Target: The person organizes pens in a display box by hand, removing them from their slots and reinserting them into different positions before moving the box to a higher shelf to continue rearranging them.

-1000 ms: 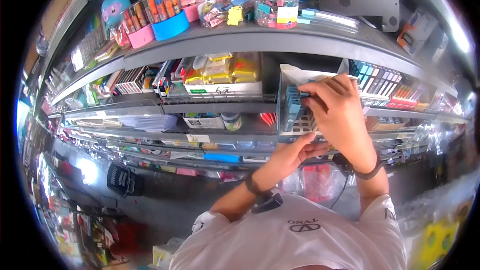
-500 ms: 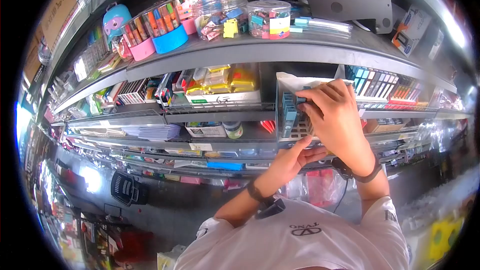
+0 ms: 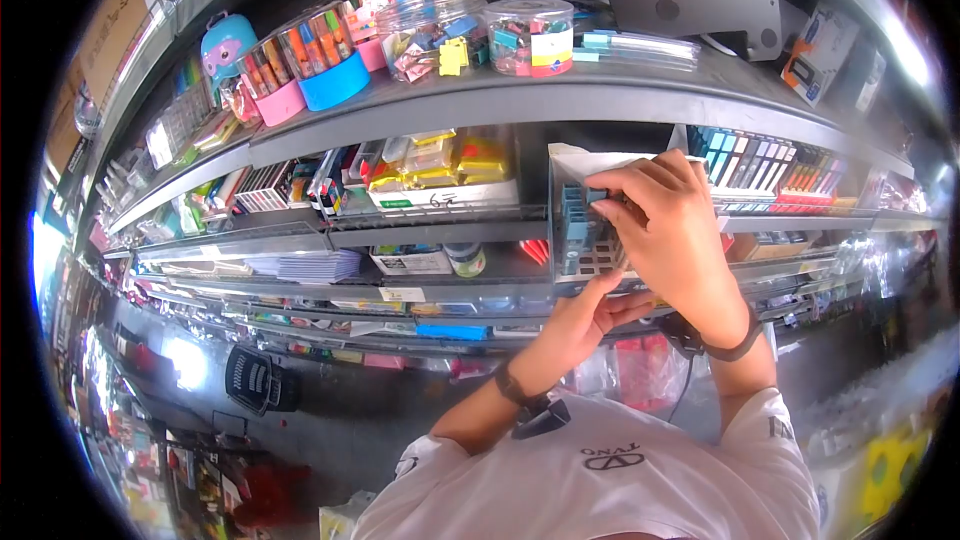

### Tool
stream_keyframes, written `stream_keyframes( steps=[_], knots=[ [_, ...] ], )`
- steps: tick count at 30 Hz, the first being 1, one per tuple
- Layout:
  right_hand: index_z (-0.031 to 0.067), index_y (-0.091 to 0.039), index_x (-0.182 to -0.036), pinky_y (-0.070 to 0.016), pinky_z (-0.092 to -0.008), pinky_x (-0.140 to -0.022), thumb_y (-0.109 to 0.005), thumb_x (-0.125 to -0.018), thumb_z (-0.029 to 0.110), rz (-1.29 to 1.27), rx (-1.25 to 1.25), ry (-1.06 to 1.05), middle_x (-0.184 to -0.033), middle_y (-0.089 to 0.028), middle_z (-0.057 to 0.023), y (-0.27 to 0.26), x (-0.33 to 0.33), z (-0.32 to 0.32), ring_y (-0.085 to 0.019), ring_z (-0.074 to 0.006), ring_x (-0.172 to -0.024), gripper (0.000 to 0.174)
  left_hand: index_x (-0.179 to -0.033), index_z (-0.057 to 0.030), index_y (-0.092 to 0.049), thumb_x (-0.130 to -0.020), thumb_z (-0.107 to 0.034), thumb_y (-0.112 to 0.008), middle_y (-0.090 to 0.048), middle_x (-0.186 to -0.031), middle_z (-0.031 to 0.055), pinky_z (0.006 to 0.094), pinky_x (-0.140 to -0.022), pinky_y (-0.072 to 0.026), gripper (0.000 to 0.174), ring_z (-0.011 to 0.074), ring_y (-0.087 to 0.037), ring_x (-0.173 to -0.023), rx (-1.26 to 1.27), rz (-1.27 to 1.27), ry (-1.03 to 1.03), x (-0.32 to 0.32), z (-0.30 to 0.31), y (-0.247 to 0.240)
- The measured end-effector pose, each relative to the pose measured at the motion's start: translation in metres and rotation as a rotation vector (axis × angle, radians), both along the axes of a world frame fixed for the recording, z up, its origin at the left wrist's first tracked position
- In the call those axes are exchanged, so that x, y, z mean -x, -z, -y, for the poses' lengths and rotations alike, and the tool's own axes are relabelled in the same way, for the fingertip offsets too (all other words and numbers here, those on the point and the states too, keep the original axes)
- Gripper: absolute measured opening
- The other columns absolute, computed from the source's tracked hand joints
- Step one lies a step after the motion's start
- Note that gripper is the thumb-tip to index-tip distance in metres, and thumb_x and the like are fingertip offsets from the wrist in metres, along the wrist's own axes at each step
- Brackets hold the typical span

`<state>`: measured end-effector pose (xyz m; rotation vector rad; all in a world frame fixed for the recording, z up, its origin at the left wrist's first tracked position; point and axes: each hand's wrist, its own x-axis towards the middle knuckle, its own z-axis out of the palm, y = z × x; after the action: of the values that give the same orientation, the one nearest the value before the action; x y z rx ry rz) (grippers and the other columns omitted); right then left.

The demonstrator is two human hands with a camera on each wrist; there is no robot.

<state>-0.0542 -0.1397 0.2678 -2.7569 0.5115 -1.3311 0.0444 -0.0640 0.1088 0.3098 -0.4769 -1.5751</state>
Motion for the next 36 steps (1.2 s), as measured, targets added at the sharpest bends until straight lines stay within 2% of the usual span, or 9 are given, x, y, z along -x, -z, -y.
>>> stream_keyframes(
  steps=[4, 7, 10, 14, 20, 23, 27, 30, 36],
  knots=[
    [0.0105, -0.077, -0.106, -0.0434, -0.0413, -0.088, -0.077, -0.086, 0.010, 0.032, -0.053, -0.017, -0.098, -0.074, -0.0052, -0.003, 0.000, 0.000, -0.060, -0.0290, -0.096, 0.020, -0.148, -0.0049, -0.050, -0.109, -0.021, -0.058, -0.061, -0.143, 0.0118, 0.0499, -0.114, -0.0500, 0.043, 0.0377, -0.064, -0.130, -0.010, 0.022, -0.002, -0.001, 0.001, 0.002],
    [0.0103, -0.076, -0.108, -0.0445, -0.0405, -0.085, -0.078, -0.086, 0.008, 0.156, -0.064, 0.043, -0.096, -0.073, -0.0067, -0.019, 0.002, -0.006, -0.059, -0.0297, -0.092, 0.022, -0.147, -0.0031, -0.051, -0.109, -0.023, -0.059, -0.062, -0.142, 0.0130, 0.0490, -0.115, -0.0498, 0.043, 0.0353, -0.065, -0.129, -0.041, 0.032, -0.008, 0.000, 0.001, 0.002],
    [0.0098, -0.076, -0.109, -0.0451, -0.0398, -0.082, -0.078, -0.086, 0.007, 0.216, -0.090, -0.030, -0.093, -0.071, -0.0068, -0.024, 0.007, -0.004, -0.058, -0.0296, -0.087, 0.023, -0.148, -0.0025, -0.051, -0.109, -0.025, -0.058, -0.062, -0.142, 0.0136, 0.0478, -0.115, -0.0495, 0.046, 0.0330, -0.065, -0.128, -0.054, 0.062, -0.014, 0.001, -0.004, -0.008],
    [0.0094, -0.076, -0.109, -0.0449, -0.0389, -0.081, -0.078, -0.085, 0.005, 0.189, -0.101, -0.012, -0.091, -0.070, -0.0065, -0.023, 0.021, -0.009, -0.057, -0.0278, -0.084, 0.024, -0.151, -0.0028, -0.049, -0.110, -0.027, -0.058, -0.060, -0.145, 0.0135, 0.0466, -0.116, -0.0491, 0.049, 0.0319, -0.064, -0.130, -0.014, 0.075, 0.002, 0.000, -0.005, -0.011],
    [0.0095, -0.077, -0.109, -0.0444, -0.0392, -0.086, -0.077, -0.086, 0.006, 0.080, -0.084, 0.009, -0.094, -0.074, -0.0045, -0.013, 0.025, -0.010, -0.059, -0.0269, -0.089, 0.023, -0.150, -0.0026, -0.050, -0.110, -0.026, -0.058, -0.060, -0.145, 0.0126, 0.0474, -0.117, -0.0482, 0.047, 0.0338, -0.063, -0.130, -0.020, 0.046, -0.003, 0.000, -0.003, -0.004],
    [0.0072, -0.077, -0.108, -0.0495, -0.0352, -0.080, -0.079, -0.085, 0.003, 0.057, -0.099, 0.012, -0.096, -0.073, -0.0061, -0.012, 0.025, -0.011, -0.060, -0.0236, -0.088, 0.023, -0.145, -0.0050, -0.048, -0.110, -0.024, -0.056, -0.059, -0.142, 0.0123, 0.0484, -0.116, -0.0492, 0.041, 0.0342, -0.065, -0.127, -0.030, 0.046, -0.007, 0.001, -0.004, -0.009],
    [0.0068, -0.077, -0.108, -0.0497, -0.0354, -0.081, -0.079, -0.084, 0.001, 0.054, -0.101, 0.004, -0.097, -0.073, -0.0064, -0.012, 0.025, -0.011, -0.060, -0.0236, -0.089, 0.024, -0.143, -0.0061, -0.047, -0.111, -0.023, -0.055, -0.059, -0.142, 0.0119, 0.0484, -0.115, -0.0503, 0.037, 0.0336, -0.067, -0.124, -0.032, 0.052, -0.007, 0.001, -0.004, -0.008],
    [0.0065, -0.078, -0.108, -0.0497, -0.0354, -0.081, -0.079, -0.084, 0.000, 0.056, -0.107, -0.016, -0.097, -0.073, -0.0066, -0.011, 0.025, -0.010, -0.060, -0.0238, -0.090, 0.025, -0.146, -0.0029, -0.053, -0.110, -0.023, -0.058, -0.061, -0.142, 0.0127, 0.0480, -0.117, -0.0487, 0.041, 0.0347, -0.063, -0.130, -0.044, 0.032, -0.003, 0.000, -0.004, -0.007],
    [0.0061, -0.078, -0.108, -0.0496, -0.0362, -0.082, -0.079, -0.083, -0.001, 0.036, -0.093, -0.038, -0.095, -0.073, -0.0066, -0.011, 0.026, -0.013, -0.060, -0.0245, -0.091, 0.025, -0.147, -0.0041, -0.051, -0.110, -0.022, -0.058, -0.061, -0.142, 0.0130, 0.0469, -0.115, -0.0504, 0.042, 0.0343, -0.065, -0.129, -0.025, 0.034, -0.003, 0.000, -0.002, -0.007]
  ],
)
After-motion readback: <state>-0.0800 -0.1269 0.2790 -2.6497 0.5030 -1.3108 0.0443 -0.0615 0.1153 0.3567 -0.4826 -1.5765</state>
